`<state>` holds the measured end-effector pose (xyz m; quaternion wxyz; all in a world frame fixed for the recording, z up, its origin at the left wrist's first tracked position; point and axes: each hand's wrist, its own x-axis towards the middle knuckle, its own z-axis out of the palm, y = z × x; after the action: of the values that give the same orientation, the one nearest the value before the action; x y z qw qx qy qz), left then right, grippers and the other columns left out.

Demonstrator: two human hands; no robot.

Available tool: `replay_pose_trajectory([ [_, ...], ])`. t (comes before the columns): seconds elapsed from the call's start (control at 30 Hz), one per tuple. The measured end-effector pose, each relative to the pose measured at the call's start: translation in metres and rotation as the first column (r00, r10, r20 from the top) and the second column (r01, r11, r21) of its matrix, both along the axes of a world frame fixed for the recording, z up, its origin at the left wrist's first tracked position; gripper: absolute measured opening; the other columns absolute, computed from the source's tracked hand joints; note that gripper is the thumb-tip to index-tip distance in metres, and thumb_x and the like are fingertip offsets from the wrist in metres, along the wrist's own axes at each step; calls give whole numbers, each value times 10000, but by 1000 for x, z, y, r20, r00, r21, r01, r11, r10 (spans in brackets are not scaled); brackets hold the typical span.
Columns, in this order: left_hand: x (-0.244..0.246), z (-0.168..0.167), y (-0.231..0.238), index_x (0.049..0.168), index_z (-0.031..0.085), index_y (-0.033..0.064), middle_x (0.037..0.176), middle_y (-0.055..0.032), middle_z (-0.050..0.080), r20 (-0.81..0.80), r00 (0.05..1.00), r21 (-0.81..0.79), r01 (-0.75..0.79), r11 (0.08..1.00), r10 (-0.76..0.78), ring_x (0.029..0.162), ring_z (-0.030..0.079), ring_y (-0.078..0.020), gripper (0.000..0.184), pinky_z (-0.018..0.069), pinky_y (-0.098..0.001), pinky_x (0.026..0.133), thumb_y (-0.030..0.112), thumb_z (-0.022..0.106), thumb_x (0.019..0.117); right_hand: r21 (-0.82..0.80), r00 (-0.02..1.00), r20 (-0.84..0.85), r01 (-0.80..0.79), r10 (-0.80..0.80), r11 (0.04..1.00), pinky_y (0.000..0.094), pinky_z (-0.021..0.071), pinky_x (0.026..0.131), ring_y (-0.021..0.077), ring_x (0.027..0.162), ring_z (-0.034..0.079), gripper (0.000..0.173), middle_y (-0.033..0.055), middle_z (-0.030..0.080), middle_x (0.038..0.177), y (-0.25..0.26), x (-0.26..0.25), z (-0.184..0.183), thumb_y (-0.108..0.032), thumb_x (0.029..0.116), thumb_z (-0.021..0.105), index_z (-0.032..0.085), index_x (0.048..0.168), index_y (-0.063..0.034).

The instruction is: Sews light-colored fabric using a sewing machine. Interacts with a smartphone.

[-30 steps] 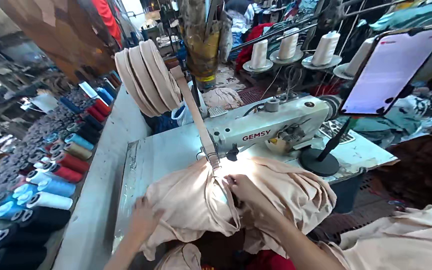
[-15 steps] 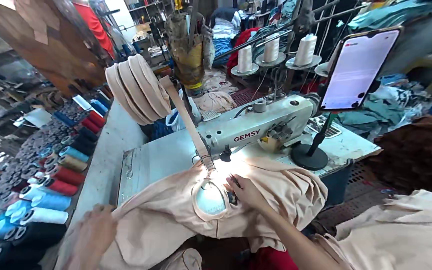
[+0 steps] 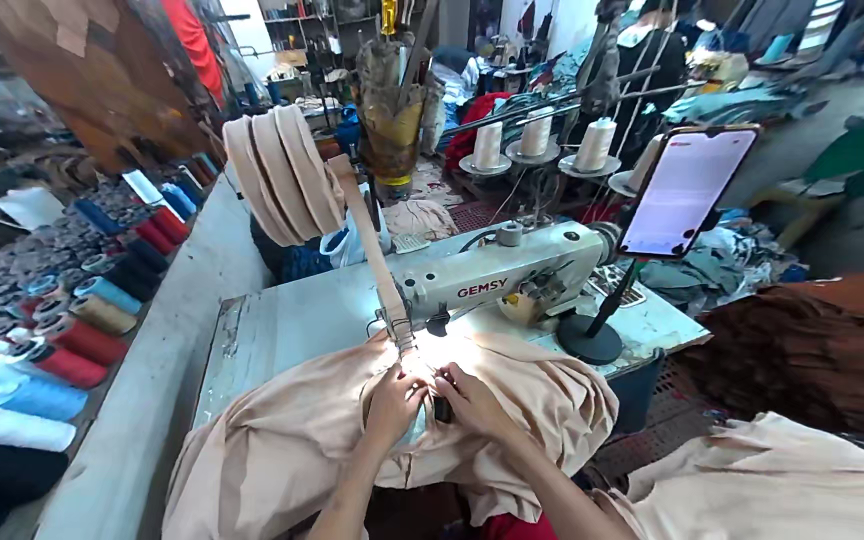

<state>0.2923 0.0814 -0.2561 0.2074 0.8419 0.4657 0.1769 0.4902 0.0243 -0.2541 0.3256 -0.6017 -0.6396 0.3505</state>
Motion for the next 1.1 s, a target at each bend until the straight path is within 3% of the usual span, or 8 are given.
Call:
replay_pose_trajectory([
  [0.17,-19,-12,-13,1042,749,65,1154,-70,712,358,933,43,-43,998,25,1011,694,-109,197,582,-301,932,216,631,997,33,979,184,-97,90,995,534,549,883,293,962,696,498,130,720,1027,-4,0,0,-499,1042,472,656,1304,-118],
  [0.4,-20,-12,-11,1025,731,50,1169,-63,709,389,920,4,-53,999,47,991,693,-84,226,581,-274,913,233,599,1009,69,895,425,-181,136,981,531,529,961,281,1062,705,425,99,740,1096,-7,-11,4,-435,1067,437,682,1259,-147],
  [0.57,-22,-13,-11,1020,730,39,1094,-65,717,447,894,-11,-45,999,45,952,694,-88,215,586,-265,883,222,619,999,178,888,456,-163,65,970,516,564,811,292,940,726,391,101,739,988,-10,-15,-4,-362,1090,400,710,1161,-135],
  [0.67,-32,19,-12,1070,715,43,1021,-67,712,269,962,-262,25,965,48,906,682,-125,260,569,-316,866,276,625,1001,149,933,357,-98,39,984,523,577,851,298,987,721,456,113,735,1091,-15,-9,-1,-434,1084,413,670,1289,-119],
  [0.77,-32,62,-18,1164,693,21,1060,-129,715,-44,992,-515,78,853,-117,944,696,-212,328,554,-420,926,307,605,1031,187,990,134,-62,37,980,457,582,865,247,932,702,471,126,715,1110,-29,-10,8,-407,1085,443,628,1358,-71],
  [0.9,-17,62,-30,1181,691,8,1103,-161,714,-159,966,-563,80,822,-203,1035,690,-266,374,526,-486,985,335,580,1036,216,982,-153,-73,108,974,369,580,845,144,889,684,430,78,721,1042,-40,-17,0,-393,1077,486,644,1326,-80],
  [1.0,-8,54,-33,1130,700,24,1054,-128,721,-194,966,-541,37,840,-168,1002,694,-236,380,537,-466,961,373,650,989,176,966,-233,-74,115,982,335,575,847,122,896,682,410,71,720,1039,-41,-11,-11,-375,1075,503,646,1318,-78],
  [1.1,-9,55,-33,1143,694,15,1047,-141,716,-231,952,-539,44,841,-199,985,693,-248,323,536,-464,949,301,598,1027,147,963,-213,-138,167,980,349,565,862,139,910,676,418,83,714,1058,-43,-3,-12,-384,1075,502,637,1336,-86],
])
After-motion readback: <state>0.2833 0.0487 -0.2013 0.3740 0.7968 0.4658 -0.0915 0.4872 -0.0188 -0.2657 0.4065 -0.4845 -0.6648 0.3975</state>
